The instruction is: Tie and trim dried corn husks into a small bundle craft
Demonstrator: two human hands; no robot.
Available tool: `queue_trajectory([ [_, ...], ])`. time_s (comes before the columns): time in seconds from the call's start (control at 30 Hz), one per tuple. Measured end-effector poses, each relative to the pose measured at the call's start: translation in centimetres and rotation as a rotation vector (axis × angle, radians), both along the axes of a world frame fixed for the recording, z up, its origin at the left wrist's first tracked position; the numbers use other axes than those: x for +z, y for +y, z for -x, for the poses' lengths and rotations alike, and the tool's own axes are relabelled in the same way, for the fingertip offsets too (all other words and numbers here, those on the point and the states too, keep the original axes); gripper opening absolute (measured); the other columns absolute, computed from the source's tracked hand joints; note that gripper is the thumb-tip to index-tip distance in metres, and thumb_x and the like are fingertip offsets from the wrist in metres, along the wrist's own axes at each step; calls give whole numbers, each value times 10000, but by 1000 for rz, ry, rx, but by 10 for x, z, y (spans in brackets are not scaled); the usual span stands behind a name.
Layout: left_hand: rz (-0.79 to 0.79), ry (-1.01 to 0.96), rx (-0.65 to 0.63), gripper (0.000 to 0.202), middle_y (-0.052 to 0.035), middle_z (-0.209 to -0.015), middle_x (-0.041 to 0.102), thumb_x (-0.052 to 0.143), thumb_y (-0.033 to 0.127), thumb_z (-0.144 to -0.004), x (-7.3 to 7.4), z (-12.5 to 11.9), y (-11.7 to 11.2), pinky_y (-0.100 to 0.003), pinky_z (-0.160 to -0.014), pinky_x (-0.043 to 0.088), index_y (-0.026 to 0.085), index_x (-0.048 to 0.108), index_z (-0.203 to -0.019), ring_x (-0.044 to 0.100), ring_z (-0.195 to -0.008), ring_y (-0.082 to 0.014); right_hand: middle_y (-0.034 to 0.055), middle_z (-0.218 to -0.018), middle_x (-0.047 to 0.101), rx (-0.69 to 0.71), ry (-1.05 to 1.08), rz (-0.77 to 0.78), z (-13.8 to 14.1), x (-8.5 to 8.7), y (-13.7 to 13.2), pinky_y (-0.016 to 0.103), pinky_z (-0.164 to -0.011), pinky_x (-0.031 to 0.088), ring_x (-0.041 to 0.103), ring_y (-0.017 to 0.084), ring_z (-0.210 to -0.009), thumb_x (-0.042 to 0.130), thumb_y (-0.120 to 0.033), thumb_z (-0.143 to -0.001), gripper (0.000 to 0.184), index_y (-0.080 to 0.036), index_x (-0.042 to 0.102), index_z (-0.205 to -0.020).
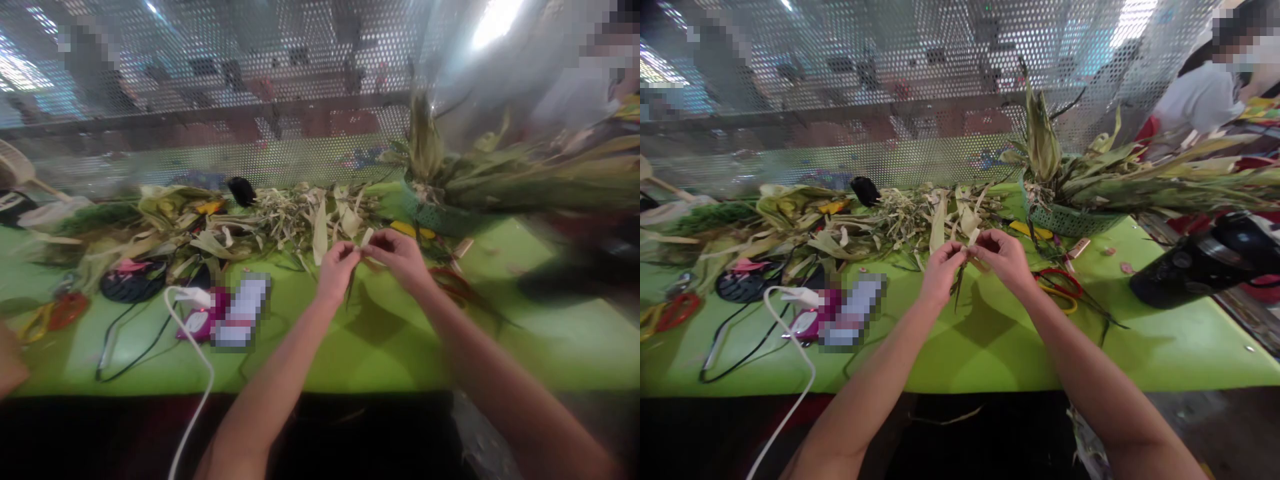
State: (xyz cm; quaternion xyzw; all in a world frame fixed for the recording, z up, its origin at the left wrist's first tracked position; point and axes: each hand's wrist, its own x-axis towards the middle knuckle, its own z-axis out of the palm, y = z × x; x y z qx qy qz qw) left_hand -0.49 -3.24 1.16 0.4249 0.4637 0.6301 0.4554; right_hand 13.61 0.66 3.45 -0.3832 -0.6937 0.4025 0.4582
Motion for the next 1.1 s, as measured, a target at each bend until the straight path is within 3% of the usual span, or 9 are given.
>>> queue_trajectory([
  [0.17,36,1,-77,189,3,-762,633,722,338,-749,0,4,2,-236,-749,407,167,677,-813,550,-739,-112,-27,-629,534,-41,10,7,1,-1,3,246,-553,371,446,104,-580,690,-311,-751,185,-181,577,-685],
  [0.37,96,-87,-104,263,-21,-811,675,697,420,-782,-2,8,5,-258,-779,446,173,694,-870,600,-794,-138,-37,-605,495,-70,18,-3,4,-1,4,245,-543,351,429,107,-576,652,-281,-746,173,-198,525,-661],
  [0.57,61,-50,-160,293,-25,-821,687,797,356,-683,-1,8,6,-261,-812,461,153,672,-853,615,-791,-128,-35,-637,501,-32,55,67,5,-1,3,252,-570,373,440,112,-603,658,-297,-738,179,-202,518,-678],
  [0.8,-41,62,-185,261,-11,-807,666,784,334,-701,6,8,1,-237,-765,458,164,650,-847,605,-769,-122,-39,-645,486,51,164,168,2,3,-1,253,-581,384,436,106,-601,689,-359,-747,251,-200,506,-682],
  [1.1,89,-155,-143,239,21,-708,641,758,300,-689,1,6,1,-233,-646,461,176,639,-854,584,-630,-109,-38,-631,478,8,63,21,6,-1,0,243,-569,380,428,112,-594,667,-411,-775,280,-208,498,-681],
])
